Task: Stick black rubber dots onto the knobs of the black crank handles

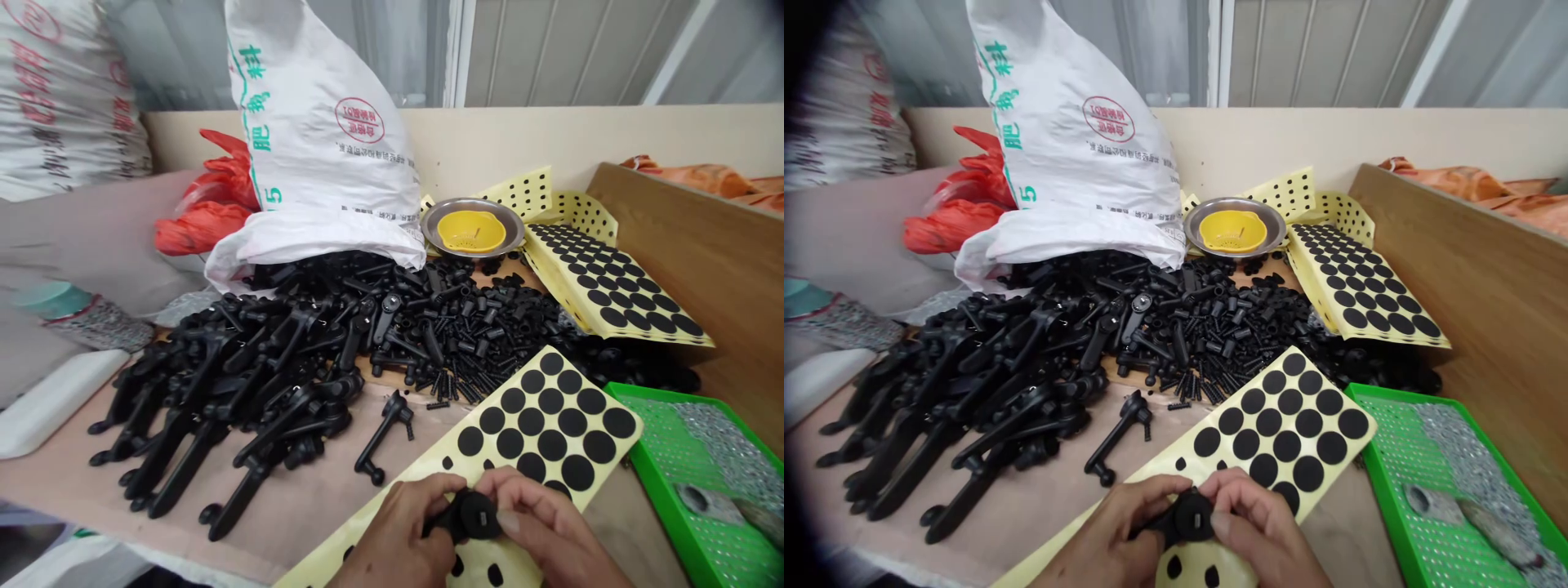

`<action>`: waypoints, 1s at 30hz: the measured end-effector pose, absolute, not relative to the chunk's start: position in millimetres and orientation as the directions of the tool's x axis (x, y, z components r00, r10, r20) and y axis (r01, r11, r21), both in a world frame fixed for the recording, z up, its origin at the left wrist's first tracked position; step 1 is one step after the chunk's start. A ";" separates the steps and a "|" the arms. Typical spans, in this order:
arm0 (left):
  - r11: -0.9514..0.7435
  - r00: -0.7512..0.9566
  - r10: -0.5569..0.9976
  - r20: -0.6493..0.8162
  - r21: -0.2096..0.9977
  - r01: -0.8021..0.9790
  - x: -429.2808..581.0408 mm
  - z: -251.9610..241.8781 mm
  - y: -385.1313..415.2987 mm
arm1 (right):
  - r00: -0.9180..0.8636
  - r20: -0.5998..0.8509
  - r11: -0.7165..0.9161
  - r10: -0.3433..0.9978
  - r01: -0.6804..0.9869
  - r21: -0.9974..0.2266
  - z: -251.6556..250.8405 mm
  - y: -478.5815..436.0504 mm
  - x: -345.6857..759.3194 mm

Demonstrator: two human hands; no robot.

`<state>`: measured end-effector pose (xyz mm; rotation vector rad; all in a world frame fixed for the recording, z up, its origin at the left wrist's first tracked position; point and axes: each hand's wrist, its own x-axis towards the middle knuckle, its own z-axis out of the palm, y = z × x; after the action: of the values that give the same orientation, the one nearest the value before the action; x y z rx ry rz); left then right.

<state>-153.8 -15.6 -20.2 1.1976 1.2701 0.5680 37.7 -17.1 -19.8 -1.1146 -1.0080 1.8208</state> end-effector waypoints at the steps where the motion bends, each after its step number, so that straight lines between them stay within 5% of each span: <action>1: 0.333 0.272 0.874 -0.404 0.903 0.272 -154.4 -19.4 -15.7 | -0.311 -0.339 -0.407 0.888 -0.186 -0.894 -17.4 -17.9 36.1; 16: 0.317 0.315 0.856 -0.410 0.898 0.306 -148.4 -3.9 -13.1 | -0.296 -0.257 -0.299 0.920 -0.105 -0.948 -20.4 -14.7 32.2; 23: 0.278 0.240 0.904 -0.354 0.913 0.300 -149.1 -8.6 -19.2 | -0.293 -0.191 -0.165 0.937 0.111 -0.980 -16.2 -14.4 32.1; 30: 0.377 0.240 0.888 -0.393 0.919 0.114 -151.1 -6.1 -25.4 | -0.312 -0.391 -0.472 0.866 -0.250 -0.845 6.8 -24.9 32.5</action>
<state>-151.1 -25.4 -6.1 1.0687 1.2246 0.6981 32.5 -24.9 6.8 -1.1388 -0.8809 1.8708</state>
